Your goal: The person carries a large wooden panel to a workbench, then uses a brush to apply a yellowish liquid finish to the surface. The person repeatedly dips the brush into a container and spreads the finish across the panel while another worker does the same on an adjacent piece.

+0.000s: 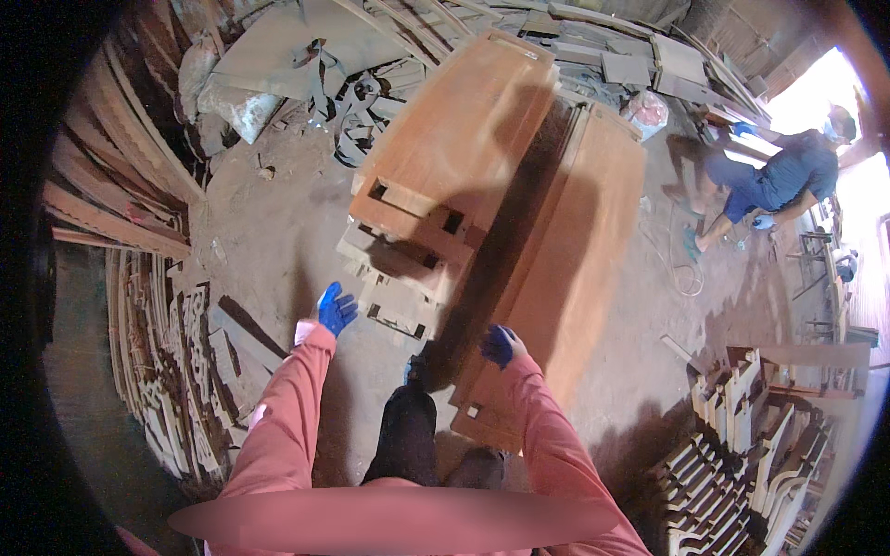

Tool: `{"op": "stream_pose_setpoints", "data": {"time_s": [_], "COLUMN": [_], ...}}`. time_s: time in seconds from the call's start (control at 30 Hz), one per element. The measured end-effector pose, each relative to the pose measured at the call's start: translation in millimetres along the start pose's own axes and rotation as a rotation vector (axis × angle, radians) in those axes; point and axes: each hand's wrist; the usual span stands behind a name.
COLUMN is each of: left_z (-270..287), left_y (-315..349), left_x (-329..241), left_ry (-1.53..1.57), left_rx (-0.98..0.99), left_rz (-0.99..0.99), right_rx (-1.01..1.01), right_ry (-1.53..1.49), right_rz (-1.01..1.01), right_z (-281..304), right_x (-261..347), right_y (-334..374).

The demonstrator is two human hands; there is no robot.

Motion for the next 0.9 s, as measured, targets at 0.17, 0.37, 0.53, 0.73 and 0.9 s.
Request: {"op": "stream_pose_setpoints", "data": {"time_s": [0.17,0.37,0.53,0.73,0.9], "left_z": [-67.1,-125.0,-140.2,-149.6,-160.2], "left_y": [-94.9,-123.9,-132.0,-144.0,-140.6], "left_x": [-31.2,-39.5,-42.7,-37.1,-38.2], "left_ry": [0.026,0.133,0.328,0.307,0.189], "left_rx": [0.163,0.093,0.283,0.279,0.295], "left_rz": [-0.026,0.028,0.081,0.104,0.074], "right_rx": [-0.046,-0.158,-0.113,-0.065,-0.095], "right_ry": [-0.092,-0.353,-0.538,-0.727,-0.745], "right_rz": [0.038,-0.091,-0.134,0.021,0.019], "right_z": [-99.2,-151.0,-163.3,-173.0,-179.6], "right_x": [41.0,88.0,95.1,89.7,99.5], "right_y": [-89.2,-125.5,-141.6,-162.3,-155.0]}}
Point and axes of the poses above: each hand's wrist, its own y-axis away from the middle knuckle, its own z-axis out of the back of the hand, x = y × z, and after that the axes turned 15 degrees about y, right-handed
